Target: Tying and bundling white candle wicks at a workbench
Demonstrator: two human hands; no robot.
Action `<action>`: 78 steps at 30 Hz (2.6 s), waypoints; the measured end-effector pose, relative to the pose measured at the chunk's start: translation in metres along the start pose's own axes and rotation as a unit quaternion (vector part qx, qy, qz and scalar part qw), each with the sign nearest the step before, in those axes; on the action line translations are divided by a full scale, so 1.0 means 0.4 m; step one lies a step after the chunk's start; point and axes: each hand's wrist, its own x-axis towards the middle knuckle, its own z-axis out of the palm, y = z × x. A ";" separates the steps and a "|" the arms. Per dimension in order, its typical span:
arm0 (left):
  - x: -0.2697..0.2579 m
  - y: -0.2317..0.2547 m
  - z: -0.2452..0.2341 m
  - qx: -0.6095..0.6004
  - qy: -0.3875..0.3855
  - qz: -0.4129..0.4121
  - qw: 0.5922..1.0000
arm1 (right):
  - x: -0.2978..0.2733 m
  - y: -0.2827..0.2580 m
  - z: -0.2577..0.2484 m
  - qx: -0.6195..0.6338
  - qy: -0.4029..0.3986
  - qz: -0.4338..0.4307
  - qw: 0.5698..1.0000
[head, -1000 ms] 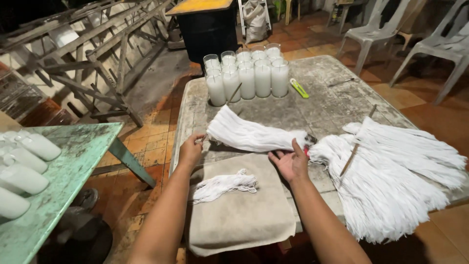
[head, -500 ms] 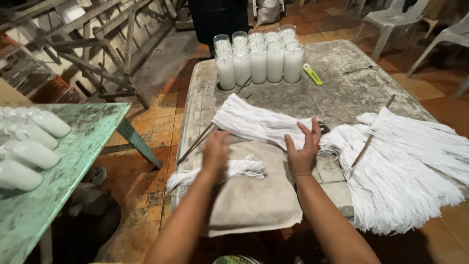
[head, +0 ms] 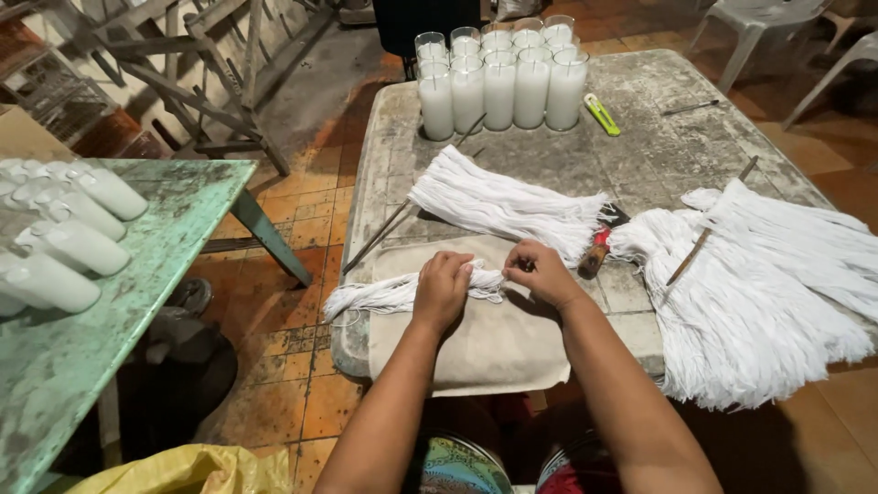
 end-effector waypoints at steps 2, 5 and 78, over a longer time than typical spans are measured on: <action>-0.001 0.001 -0.006 -0.027 -0.014 0.002 1.000 | -0.007 -0.035 -0.009 0.001 -0.016 -0.001 1.000; 0.000 0.006 -0.019 -0.030 -0.073 -0.004 0.997 | -0.005 -0.023 -0.004 0.012 -0.021 0.028 0.999; -0.190 0.029 -0.296 0.152 -0.109 -0.126 0.974 | -0.336 -0.067 -0.231 0.247 0.331 0.249 0.876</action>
